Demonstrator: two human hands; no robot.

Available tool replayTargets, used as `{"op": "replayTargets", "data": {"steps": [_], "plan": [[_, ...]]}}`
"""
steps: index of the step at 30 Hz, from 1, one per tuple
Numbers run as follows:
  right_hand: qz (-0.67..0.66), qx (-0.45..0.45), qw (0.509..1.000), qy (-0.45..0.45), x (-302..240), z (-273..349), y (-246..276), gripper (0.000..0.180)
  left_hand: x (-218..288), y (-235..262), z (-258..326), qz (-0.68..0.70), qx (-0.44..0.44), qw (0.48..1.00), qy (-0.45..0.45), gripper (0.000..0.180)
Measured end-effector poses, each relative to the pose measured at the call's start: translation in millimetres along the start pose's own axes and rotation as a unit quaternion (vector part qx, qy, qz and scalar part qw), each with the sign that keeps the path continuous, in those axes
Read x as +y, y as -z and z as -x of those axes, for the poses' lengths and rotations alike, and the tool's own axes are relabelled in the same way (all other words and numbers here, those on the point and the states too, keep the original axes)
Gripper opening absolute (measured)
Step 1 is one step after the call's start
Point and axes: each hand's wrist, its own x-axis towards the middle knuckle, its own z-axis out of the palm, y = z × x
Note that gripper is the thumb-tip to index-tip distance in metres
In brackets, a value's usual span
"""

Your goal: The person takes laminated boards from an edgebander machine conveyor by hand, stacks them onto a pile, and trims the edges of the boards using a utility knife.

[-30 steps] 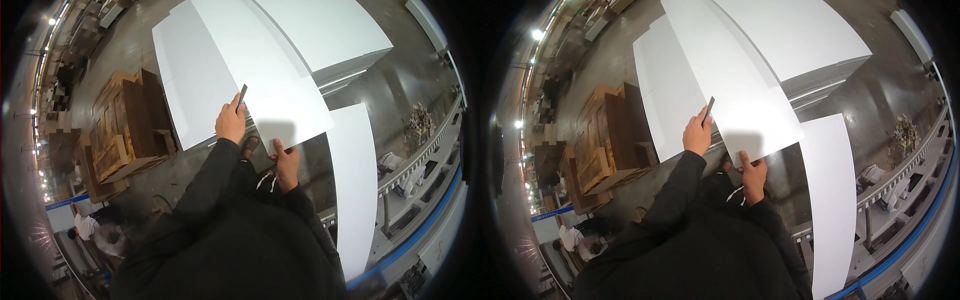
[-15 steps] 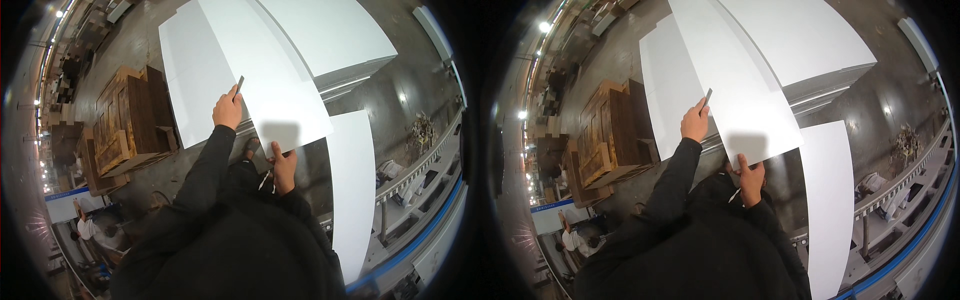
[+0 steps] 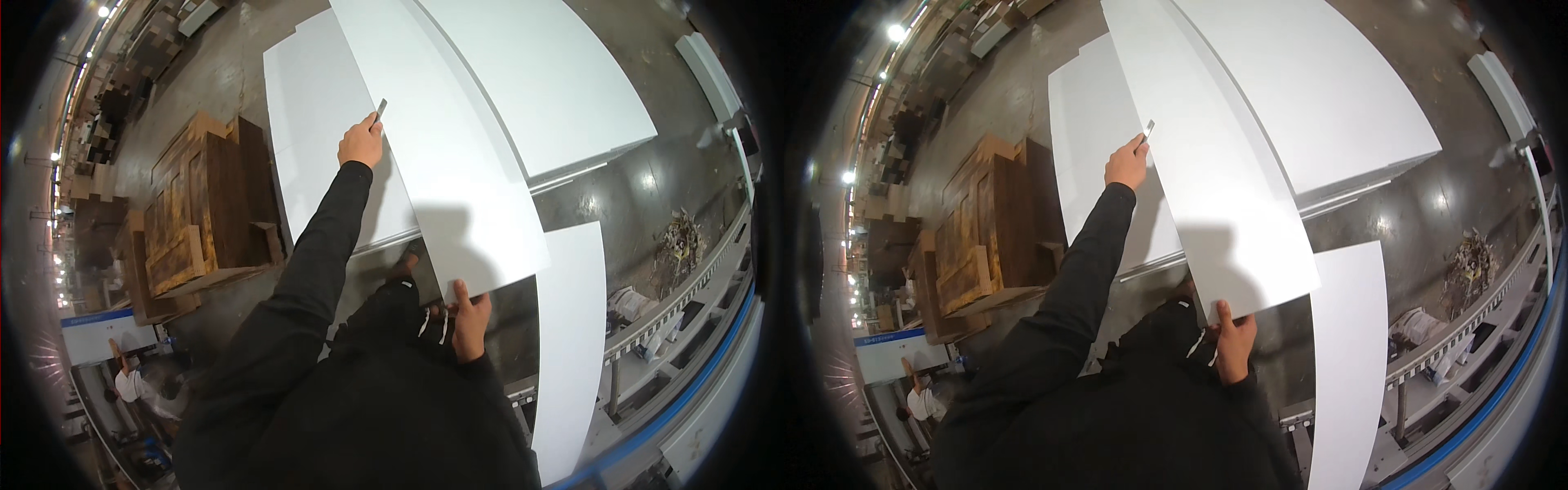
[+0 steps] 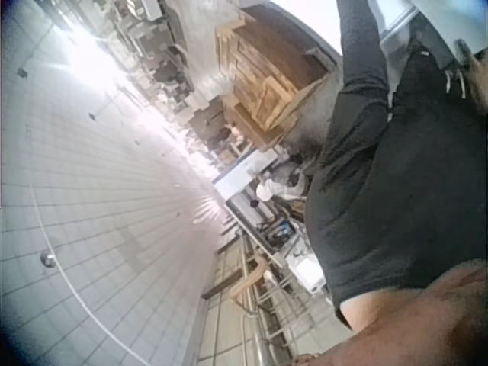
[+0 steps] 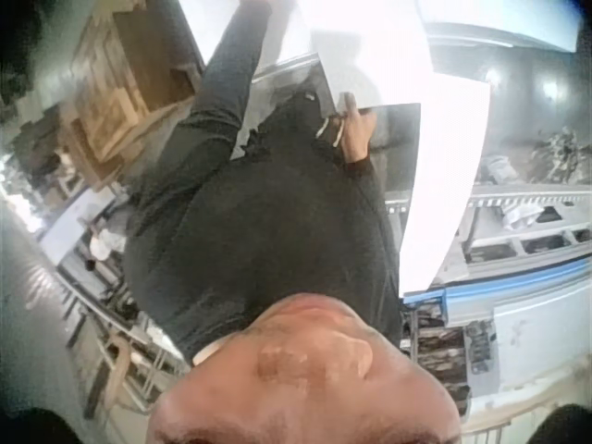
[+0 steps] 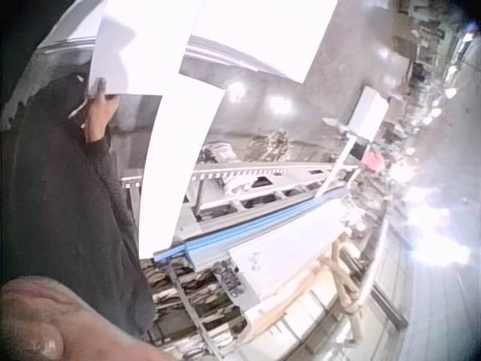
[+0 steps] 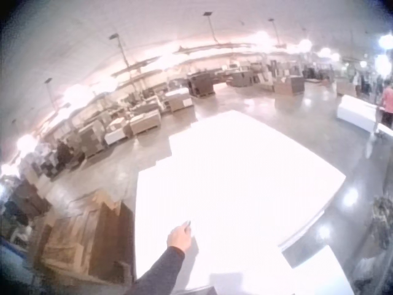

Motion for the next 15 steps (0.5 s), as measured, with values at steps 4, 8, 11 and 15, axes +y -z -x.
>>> {"op": "replayTargets", "data": {"steps": [4, 8, 11, 15], "plan": [[0.039, 0.02, 0.999, -0.015, -0.4, 2.8, 1.7, 0.034, -2.3, 6.0, -46.2, 0.0, -0.008, 1.0, 0.01, 0.04], [0.058, 0.047, 0.997, -0.016, -6.5, 9.0, -7.0, 0.035, -7.0, 9.8, -91.8, -0.005, 0.002, 1.0, 0.007, 0.04], [0.072, 0.068, 0.995, -0.014, 0.7, 8.1, -1.4, 0.033, -3.3, 14.6, -119.3, 0.006, -0.009, 1.0, 0.01, 0.041], [0.098, 0.085, 0.992, 0.006, 0.9, 8.2, -0.2, 0.036, -3.2, 18.4, -146.1, -0.013, -0.007, 1.0, 0.009, 0.042]]}}
